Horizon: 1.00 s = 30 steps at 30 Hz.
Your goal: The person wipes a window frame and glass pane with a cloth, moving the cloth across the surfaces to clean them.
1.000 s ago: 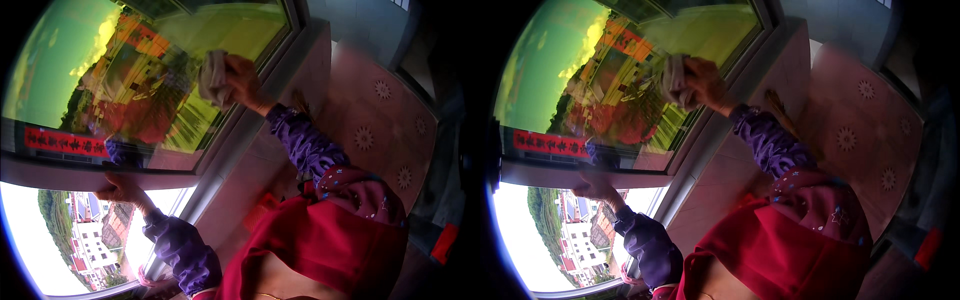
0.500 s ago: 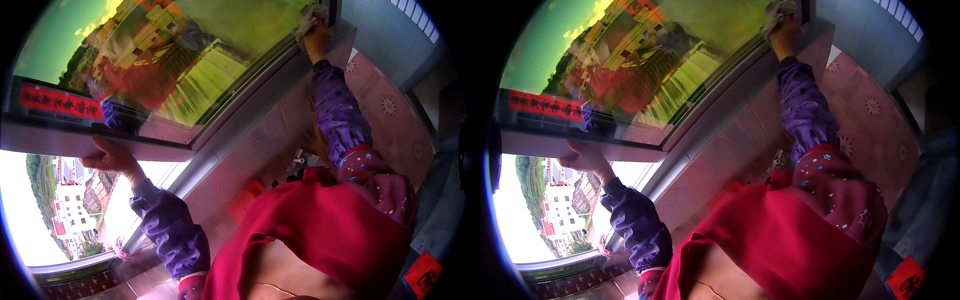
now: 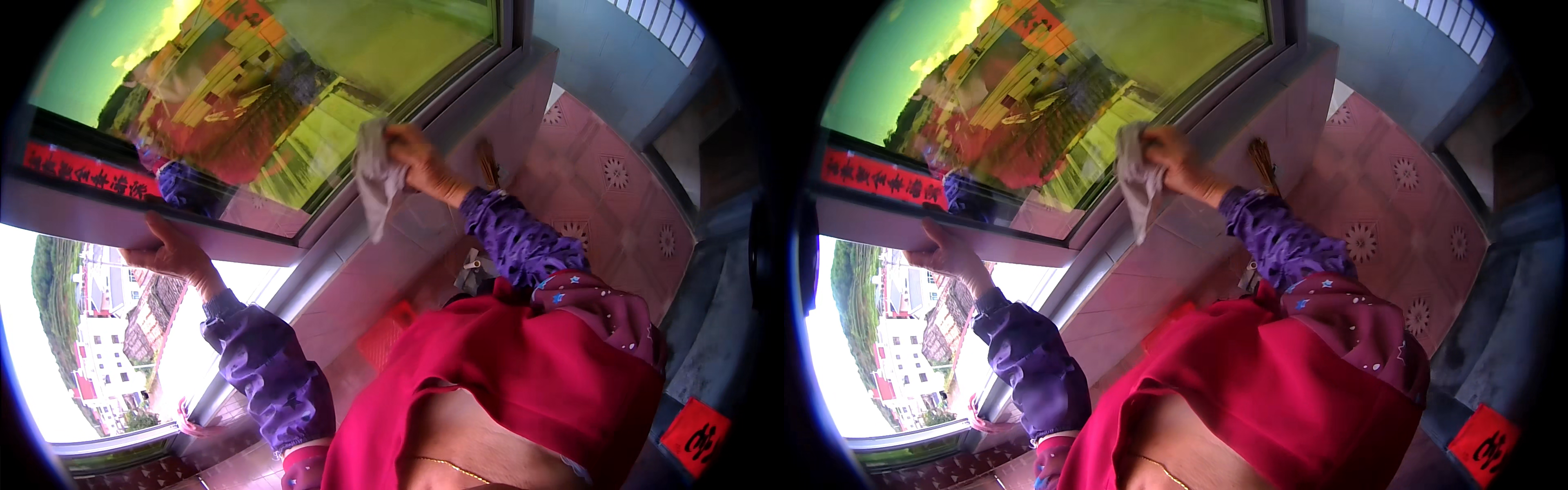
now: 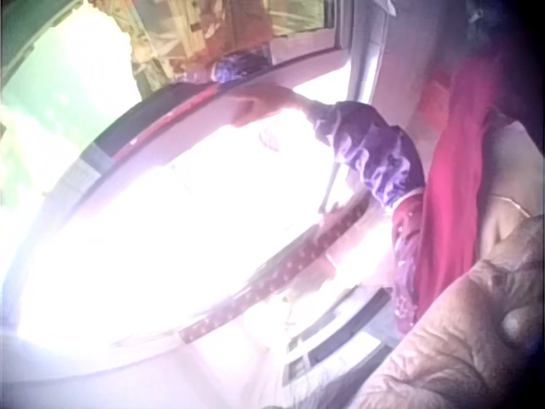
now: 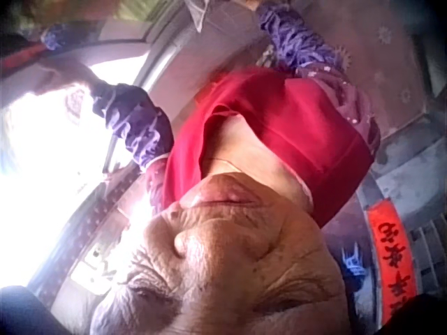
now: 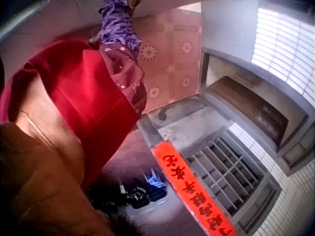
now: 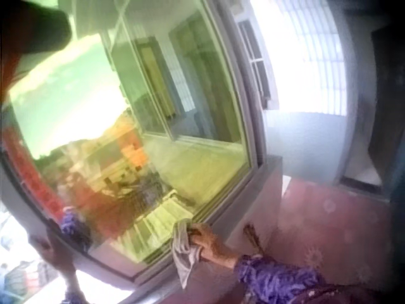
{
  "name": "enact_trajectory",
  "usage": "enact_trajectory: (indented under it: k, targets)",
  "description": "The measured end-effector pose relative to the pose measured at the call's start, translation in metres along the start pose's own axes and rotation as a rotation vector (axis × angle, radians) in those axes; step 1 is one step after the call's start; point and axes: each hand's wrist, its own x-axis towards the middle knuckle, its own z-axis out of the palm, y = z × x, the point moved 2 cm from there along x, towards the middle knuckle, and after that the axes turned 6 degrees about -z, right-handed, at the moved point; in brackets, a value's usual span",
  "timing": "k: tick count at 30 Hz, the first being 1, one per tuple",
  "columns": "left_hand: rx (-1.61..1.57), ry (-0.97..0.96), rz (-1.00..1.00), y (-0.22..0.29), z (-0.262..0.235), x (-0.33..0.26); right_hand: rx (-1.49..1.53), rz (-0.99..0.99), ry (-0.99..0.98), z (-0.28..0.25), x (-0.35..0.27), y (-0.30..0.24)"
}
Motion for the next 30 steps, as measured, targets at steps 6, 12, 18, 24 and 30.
enact_trajectory:
  k: [6,12,18,24,30]
  targets:
    - [-0.219,-0.038,-0.034,0.015,0.006,-0.012,-0.374,0.436,0.4,-0.134,0.03,0.154]
    - [-0.23,-0.018,0.014,0.006,0.004,-0.008,-0.288,0.629,0.464,-0.097,0.014,0.135]
    - [-0.28,0.012,-0.012,0.012,0.002,-0.008,-0.343,0.4,0.247,0.002,-0.018,0.03]
    - [-0.277,-0.032,0.045,0.006,0.014,-0.005,0.064,-0.036,-0.027,0.095,-0.007,-0.105]
    - [-0.325,-0.07,0.027,0.009,0.015,-0.01,-0.038,-0.244,-0.203,0.119,-0.004,-0.127]
